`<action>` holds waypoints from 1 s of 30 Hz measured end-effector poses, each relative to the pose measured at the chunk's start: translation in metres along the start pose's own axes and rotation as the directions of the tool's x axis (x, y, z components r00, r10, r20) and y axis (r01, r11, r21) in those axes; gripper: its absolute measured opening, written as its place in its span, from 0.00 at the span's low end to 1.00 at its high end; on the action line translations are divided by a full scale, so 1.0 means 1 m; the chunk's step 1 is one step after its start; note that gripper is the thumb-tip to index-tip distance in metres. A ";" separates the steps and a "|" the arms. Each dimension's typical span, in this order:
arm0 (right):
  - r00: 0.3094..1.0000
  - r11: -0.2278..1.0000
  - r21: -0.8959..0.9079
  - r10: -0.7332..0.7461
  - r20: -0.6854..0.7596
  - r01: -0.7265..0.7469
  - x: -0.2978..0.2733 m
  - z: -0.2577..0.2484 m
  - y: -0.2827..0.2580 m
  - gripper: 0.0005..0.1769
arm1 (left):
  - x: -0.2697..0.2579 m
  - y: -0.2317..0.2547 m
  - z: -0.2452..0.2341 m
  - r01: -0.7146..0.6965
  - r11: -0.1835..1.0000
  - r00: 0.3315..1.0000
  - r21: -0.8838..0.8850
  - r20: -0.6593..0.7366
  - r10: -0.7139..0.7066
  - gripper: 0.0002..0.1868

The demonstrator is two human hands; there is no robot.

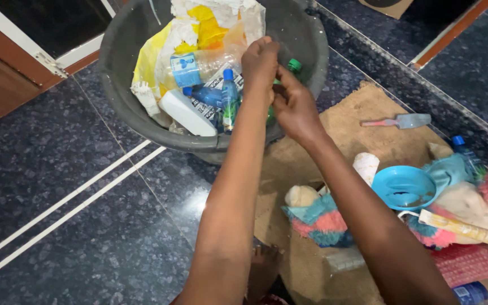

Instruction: The person sorts various plastic items from a pile on a burlap mat into a large grey bin. They handle plastic bottles, a blue bowl, a pink rolling pin, and other containers one by one, placing them into the bin.

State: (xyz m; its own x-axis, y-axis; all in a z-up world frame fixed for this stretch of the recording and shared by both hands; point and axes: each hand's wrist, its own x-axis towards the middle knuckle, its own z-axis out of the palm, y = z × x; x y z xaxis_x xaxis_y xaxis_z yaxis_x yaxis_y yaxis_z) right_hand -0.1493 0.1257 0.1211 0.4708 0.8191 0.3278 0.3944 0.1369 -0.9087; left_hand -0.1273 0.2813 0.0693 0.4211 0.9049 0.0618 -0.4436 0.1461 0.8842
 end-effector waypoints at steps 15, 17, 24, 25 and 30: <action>0.995 0.996 0.071 -0.041 -0.089 0.047 -0.033 -0.104 0.006 0.33 | -0.061 -0.022 0.116 0.056 0.995 0.975 -0.078 0.219 -0.037 0.20; 0.996 0.994 0.095 -0.046 -0.080 0.053 -0.041 -0.122 0.006 0.34 | -0.075 -0.032 0.131 0.046 0.999 0.972 -0.019 0.232 -0.040 0.19; 0.990 0.999 0.024 0.027 -0.141 -0.024 -0.076 -0.168 0.014 0.26 | -0.114 -0.079 0.173 0.040 0.998 0.945 0.051 0.321 -0.055 0.20; 0.987 0.999 -0.007 0.042 -0.154 -0.044 -0.081 -0.173 0.016 0.24 | -0.120 -0.083 0.176 0.079 0.994 0.939 0.073 0.328 -0.099 0.20; 0.959 0.984 0.001 0.176 -0.223 -0.181 -0.108 -0.191 0.030 0.22 | -0.150 -0.094 0.188 0.219 0.964 0.895 0.151 0.363 -0.260 0.16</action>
State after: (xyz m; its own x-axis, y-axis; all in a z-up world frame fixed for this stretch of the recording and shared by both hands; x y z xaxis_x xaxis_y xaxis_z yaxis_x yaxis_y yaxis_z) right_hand -0.0376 -0.0646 0.1075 0.6966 0.6855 0.2116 0.3024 -0.0130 -0.9531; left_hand -0.0007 0.0568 0.0641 0.7794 0.6265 -0.0064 -0.2163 0.2786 0.9357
